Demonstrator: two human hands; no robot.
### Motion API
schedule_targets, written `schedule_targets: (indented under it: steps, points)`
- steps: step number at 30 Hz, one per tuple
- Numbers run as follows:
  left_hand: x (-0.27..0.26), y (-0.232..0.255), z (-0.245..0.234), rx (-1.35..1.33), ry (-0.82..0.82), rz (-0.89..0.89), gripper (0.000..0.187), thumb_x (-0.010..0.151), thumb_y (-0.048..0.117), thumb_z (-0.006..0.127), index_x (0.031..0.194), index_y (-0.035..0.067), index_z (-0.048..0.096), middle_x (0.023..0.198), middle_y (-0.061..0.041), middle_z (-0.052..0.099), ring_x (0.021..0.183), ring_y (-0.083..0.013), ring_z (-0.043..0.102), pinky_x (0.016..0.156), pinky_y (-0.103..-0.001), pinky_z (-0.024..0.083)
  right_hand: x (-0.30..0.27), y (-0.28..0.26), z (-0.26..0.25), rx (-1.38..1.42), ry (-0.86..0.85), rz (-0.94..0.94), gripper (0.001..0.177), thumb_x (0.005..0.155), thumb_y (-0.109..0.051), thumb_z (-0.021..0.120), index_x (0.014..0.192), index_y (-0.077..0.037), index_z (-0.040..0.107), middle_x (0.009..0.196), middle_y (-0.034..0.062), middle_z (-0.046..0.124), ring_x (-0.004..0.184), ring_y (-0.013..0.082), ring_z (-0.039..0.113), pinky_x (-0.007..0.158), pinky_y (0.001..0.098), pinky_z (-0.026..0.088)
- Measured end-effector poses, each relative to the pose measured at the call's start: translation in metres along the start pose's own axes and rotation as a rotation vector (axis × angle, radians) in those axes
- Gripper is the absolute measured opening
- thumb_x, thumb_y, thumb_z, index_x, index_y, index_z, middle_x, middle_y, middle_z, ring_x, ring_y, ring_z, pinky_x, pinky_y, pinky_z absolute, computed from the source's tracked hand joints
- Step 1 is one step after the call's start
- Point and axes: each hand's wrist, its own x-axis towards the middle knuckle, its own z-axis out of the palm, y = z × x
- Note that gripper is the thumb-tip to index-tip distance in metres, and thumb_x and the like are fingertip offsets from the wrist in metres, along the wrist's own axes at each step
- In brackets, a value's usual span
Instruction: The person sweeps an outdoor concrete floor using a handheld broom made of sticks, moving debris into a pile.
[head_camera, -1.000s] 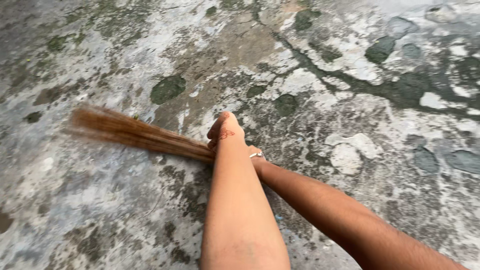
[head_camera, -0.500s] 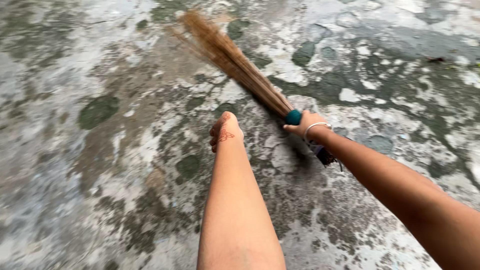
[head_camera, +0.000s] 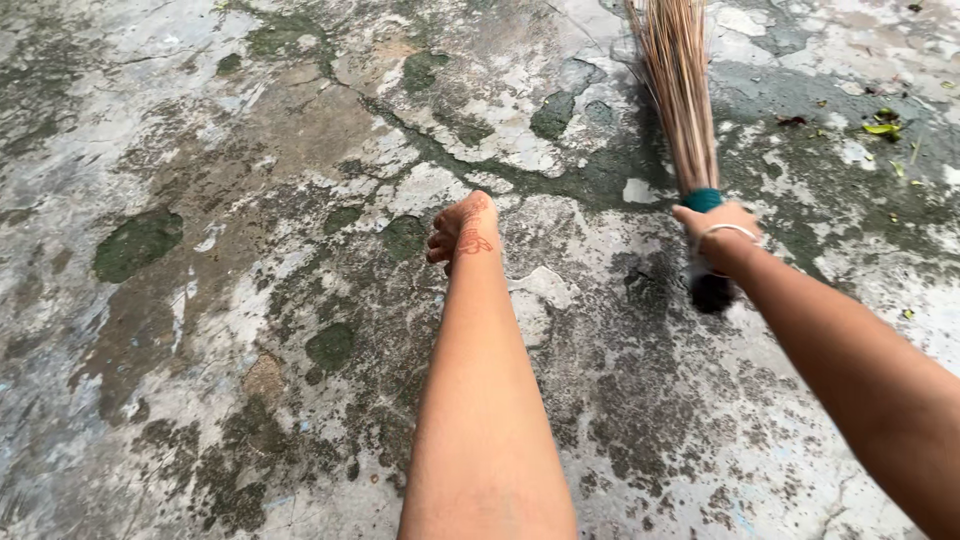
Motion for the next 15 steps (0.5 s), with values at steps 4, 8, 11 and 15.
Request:
schedule_targets:
  steps: [4,8,11,15]
  points:
    - [-0.002,0.008,0.009,0.029,0.121,-0.010,0.051,0.097,0.027,0.062,0.137,-0.001,0.049,0.144,-0.016,0.048,0.137,-0.0313,0.042,0.114,-0.048,0.040,-0.056,-0.052,0.018,0.344,-0.100,-0.099,0.061,0.086,-0.061,0.075,0.099,-0.002,0.064,0.077,0.0077,0.071,0.058,0.0162,0.068,0.059,0.0344,0.060]
    - [-0.026,-0.002,-0.007,-0.028,0.056,0.132,0.058,0.088,0.033,0.070,0.134,0.003,0.051,0.144,-0.019,0.050,0.142,-0.0342,0.037,0.117,-0.052,0.036,-0.096,-0.106,0.050,0.247,-0.195,-0.302,0.058,0.077,-0.055,0.079,0.104,-0.008,0.060,0.076,0.0095,0.073,0.057,0.0179,0.069,0.059,0.0351,0.061]
    - [-0.049,-0.008,-0.018,-0.063,0.360,0.156,0.058,0.095,0.038,0.062,0.136,-0.001,0.048,0.145,-0.026,0.047,0.142,-0.0421,0.034,0.114,-0.061,0.032,-0.121,-0.141,0.093,0.036,-0.196,-0.725,0.074,0.069,-0.061,0.080,0.113,-0.003,0.071,0.104,0.0259,0.073,0.098,0.0389,0.074,0.089,0.0447,0.058]
    - [-0.051,-0.018,-0.030,-0.051,0.674,0.326,0.067,0.084,0.039,0.068,0.134,0.001,0.044,0.154,-0.024,0.034,0.149,-0.0419,0.016,0.115,-0.064,0.021,-0.181,-0.164,0.171,-0.094,-0.445,-1.173,0.060,0.076,-0.055,0.072,0.113,-0.007,0.072,0.107,0.0229,0.074,0.101,0.0405,0.072,0.090,0.0463,0.056]
